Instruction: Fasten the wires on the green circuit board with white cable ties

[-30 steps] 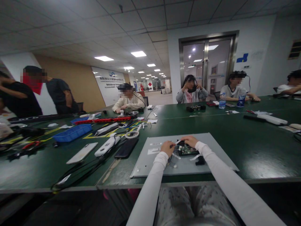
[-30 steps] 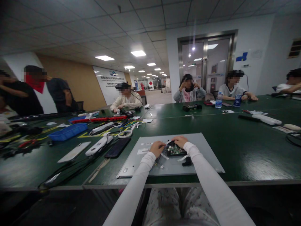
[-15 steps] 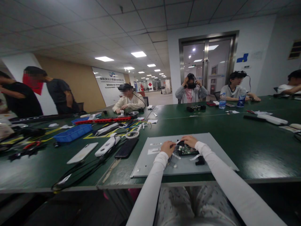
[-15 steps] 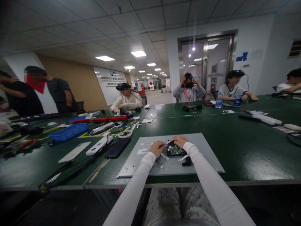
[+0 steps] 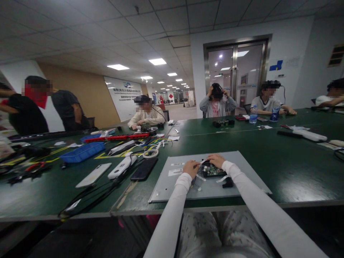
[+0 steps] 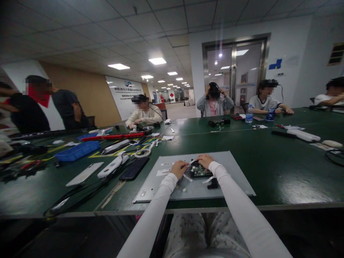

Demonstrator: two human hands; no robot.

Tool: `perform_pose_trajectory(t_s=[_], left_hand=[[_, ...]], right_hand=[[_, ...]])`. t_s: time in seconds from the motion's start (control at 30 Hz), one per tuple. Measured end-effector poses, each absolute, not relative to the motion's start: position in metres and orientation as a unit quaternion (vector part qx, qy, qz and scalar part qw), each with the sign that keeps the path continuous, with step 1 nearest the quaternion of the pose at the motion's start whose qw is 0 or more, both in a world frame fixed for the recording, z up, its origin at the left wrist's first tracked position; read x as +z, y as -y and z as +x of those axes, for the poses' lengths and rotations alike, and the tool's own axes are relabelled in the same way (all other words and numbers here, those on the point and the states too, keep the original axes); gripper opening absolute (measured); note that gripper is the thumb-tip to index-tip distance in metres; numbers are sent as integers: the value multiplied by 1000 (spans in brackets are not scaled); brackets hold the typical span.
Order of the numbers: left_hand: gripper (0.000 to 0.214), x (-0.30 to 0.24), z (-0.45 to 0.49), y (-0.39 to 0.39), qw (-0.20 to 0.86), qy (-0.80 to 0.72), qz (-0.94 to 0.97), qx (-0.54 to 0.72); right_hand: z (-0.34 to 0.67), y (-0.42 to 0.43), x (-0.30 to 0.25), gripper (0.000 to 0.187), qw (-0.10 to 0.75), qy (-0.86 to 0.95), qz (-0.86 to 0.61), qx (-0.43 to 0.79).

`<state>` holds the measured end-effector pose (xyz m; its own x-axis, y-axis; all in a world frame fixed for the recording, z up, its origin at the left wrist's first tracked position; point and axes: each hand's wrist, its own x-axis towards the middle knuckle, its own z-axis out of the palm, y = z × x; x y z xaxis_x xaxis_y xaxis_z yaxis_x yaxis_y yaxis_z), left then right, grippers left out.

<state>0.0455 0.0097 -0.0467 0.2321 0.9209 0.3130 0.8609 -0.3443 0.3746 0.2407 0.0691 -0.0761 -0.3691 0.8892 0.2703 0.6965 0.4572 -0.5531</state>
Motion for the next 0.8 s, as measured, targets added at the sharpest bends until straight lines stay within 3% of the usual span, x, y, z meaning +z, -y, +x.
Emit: perform_pose_trajectory(t_s=[0.43,0.8], left_hand=[[25,-50,45,-9,23,-576,787,221],[39,-44,52,2,24,-635,745,205]], right_hand=[[241,-72,-80,32,263,814,-493,161],[239,-70,-75,32,245,818,-498,151]])
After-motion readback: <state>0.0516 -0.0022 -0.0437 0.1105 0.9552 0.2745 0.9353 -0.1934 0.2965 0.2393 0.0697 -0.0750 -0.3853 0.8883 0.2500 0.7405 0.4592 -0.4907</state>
